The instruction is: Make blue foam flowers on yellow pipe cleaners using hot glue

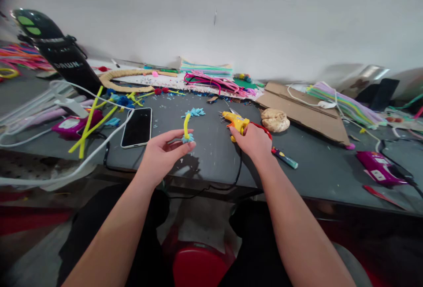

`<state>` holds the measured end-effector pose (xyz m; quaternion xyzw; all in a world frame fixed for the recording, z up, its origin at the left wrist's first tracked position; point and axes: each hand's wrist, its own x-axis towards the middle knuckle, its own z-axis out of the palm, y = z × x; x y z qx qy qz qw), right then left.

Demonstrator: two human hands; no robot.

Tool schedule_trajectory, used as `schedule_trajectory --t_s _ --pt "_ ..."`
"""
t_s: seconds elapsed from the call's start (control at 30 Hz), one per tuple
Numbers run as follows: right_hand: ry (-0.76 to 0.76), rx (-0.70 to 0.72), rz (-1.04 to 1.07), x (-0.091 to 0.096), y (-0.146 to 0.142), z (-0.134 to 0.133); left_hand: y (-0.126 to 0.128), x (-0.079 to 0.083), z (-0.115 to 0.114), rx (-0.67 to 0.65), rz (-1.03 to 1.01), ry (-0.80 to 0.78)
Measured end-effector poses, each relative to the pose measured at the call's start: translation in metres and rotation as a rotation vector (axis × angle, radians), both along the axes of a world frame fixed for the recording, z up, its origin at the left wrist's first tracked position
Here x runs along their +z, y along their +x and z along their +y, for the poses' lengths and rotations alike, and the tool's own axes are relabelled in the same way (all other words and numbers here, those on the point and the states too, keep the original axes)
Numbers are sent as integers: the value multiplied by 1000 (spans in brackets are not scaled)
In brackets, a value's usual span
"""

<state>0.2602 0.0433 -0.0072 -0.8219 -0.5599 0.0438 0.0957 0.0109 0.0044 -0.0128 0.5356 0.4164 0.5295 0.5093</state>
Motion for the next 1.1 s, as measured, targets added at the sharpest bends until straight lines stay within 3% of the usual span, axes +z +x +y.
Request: schedule_trajectory --t_s 0.27,0.37,0.43,0.57,0.67,0.93,1.1 --pt "53 10 41 -8 0 14 -2 1 -1 -47 27 -15" --pt "108 3 178 -8 8 13 -1 0 -1 -60 20 -18" --pt "165 -23 447 -6 12 11 -1 0 -1 -65 33 -18" --pt "265 -13 1244 3 13 3 -1 1 -2 -96 33 -23" --pt "239 85 1583 11 8 -4 -1 2 -2 -127 -9 -36" --pt "248 263 1723 22 -9 -19 -1 2 -1 -110 -68 -106" --pt "296 366 1605 21 -13 -25 -3 -1 0 -59 -52 -9"
